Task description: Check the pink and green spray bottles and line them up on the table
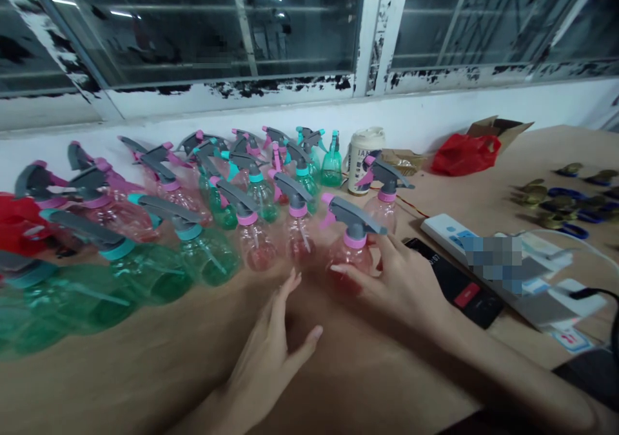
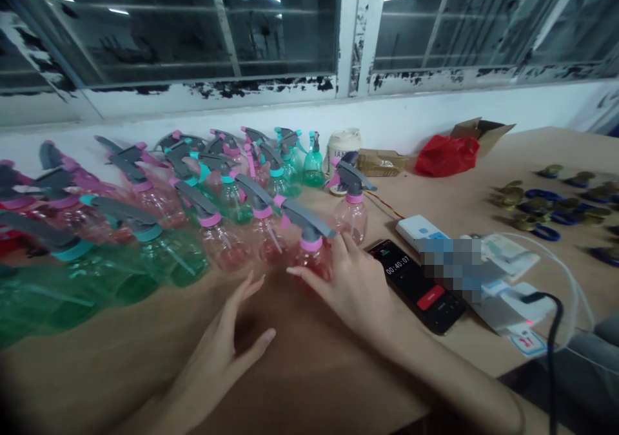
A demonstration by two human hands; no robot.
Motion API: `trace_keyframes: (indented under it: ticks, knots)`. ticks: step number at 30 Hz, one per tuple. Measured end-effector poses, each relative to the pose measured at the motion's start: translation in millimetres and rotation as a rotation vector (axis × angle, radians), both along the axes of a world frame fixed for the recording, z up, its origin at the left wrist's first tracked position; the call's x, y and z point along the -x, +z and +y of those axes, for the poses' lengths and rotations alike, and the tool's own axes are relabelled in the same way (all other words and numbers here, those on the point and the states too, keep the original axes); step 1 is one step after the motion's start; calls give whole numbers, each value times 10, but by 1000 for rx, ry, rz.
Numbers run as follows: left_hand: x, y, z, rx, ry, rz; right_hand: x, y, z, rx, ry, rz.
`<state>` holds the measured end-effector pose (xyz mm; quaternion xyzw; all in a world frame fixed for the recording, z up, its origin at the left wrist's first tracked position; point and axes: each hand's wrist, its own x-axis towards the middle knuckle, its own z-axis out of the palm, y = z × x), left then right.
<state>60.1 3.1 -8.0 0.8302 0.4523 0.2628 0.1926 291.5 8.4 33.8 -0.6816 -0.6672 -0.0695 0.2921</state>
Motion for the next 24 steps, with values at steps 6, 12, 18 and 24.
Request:
trace_keyframes:
  ticks: [6,12,18,24]
  knots:
    - [-162,-22,-57,57,-102,-106,189,36,-372,-33,219,22]
    - [-138,0,-185,106,-123,-142,257,130,-467,1,392,117]
    - [-137,27,-264,165,-153,-164,171,278,-246,109,700,484]
    - [-304,111,-250,177,-235,-180,260,338,-146,180,949,763]
